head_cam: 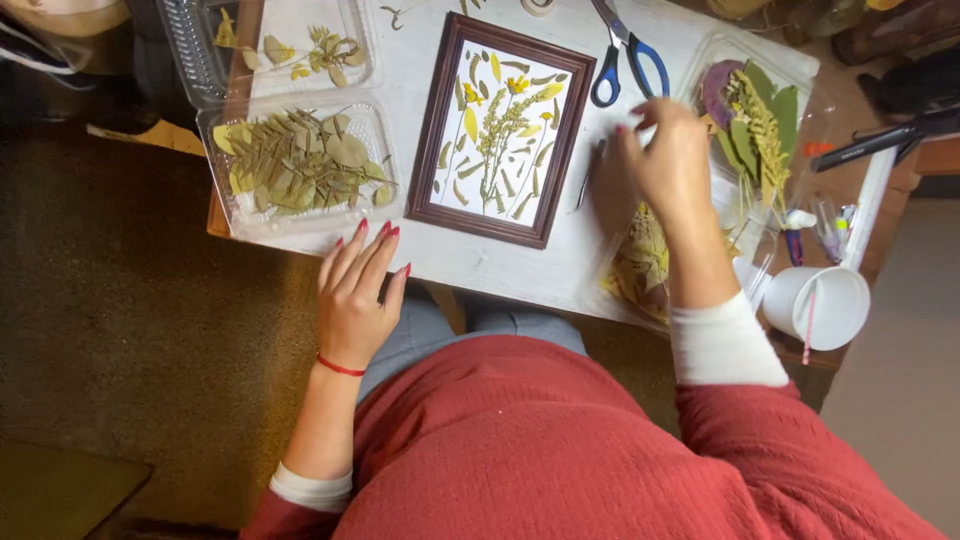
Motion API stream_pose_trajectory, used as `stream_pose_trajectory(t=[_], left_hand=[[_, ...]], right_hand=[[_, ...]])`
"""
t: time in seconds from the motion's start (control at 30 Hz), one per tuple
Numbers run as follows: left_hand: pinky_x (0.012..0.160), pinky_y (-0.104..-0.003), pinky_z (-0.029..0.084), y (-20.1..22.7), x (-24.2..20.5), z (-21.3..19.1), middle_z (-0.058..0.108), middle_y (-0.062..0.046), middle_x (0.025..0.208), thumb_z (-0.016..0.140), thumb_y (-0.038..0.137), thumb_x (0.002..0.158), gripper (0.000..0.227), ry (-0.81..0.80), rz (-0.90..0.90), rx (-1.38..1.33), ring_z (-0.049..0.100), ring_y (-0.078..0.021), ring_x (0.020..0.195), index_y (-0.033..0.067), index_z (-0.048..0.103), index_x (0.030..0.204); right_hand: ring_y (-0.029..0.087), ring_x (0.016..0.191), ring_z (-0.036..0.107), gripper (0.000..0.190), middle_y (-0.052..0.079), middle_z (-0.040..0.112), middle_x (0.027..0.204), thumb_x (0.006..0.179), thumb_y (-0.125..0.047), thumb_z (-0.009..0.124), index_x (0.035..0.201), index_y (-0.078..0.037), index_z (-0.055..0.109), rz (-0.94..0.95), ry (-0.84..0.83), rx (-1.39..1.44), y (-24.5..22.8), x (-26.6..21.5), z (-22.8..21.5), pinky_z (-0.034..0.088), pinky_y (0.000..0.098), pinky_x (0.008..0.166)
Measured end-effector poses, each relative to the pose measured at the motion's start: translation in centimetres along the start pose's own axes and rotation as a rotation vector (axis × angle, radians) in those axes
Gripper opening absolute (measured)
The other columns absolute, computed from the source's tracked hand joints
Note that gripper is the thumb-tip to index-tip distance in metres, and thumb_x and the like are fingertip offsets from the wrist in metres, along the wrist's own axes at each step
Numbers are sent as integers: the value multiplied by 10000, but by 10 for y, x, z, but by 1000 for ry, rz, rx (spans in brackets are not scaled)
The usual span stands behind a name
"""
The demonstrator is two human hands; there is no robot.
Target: The user is making an art frame using dried leaves and flowers.
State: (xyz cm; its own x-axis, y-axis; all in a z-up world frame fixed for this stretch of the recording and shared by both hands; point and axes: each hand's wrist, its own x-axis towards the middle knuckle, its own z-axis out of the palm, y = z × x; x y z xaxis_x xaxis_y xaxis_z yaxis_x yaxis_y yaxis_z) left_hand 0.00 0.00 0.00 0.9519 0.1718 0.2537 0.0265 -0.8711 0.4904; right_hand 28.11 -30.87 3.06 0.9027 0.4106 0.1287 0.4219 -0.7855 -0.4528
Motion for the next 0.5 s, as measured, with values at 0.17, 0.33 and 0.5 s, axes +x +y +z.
stream_pose_trajectory(t=[0.17,0.33,0.5], left_hand=[[1242,-545,291,-12,45,20,567,-117,1529,751,310,984,474,-79,153,25,459,-337,1469,86,662,1392],[1252,-654,150,-14,83,25,383,-154,1653,757,453,961,687,-211,253,-23,298,-400,1549,70,571,1499],[1213,-725,48,-30,86,30,270,-158,1695,732,620,920,878,-286,298,-19,178,-456,1565,82,487,1570]], right_hand=[[417,859,710,264,265,727,943,892,-131,803,1035,68,703,218,-67,-53,-23,-36,25,566,463,797],[453,846,693,302,299,714,899,853,-152,815,967,98,689,403,-91,-109,-39,-40,43,563,485,789],[433,823,711,305,290,716,878,860,-154,797,971,110,692,512,-109,-81,-38,-41,55,579,463,775]])
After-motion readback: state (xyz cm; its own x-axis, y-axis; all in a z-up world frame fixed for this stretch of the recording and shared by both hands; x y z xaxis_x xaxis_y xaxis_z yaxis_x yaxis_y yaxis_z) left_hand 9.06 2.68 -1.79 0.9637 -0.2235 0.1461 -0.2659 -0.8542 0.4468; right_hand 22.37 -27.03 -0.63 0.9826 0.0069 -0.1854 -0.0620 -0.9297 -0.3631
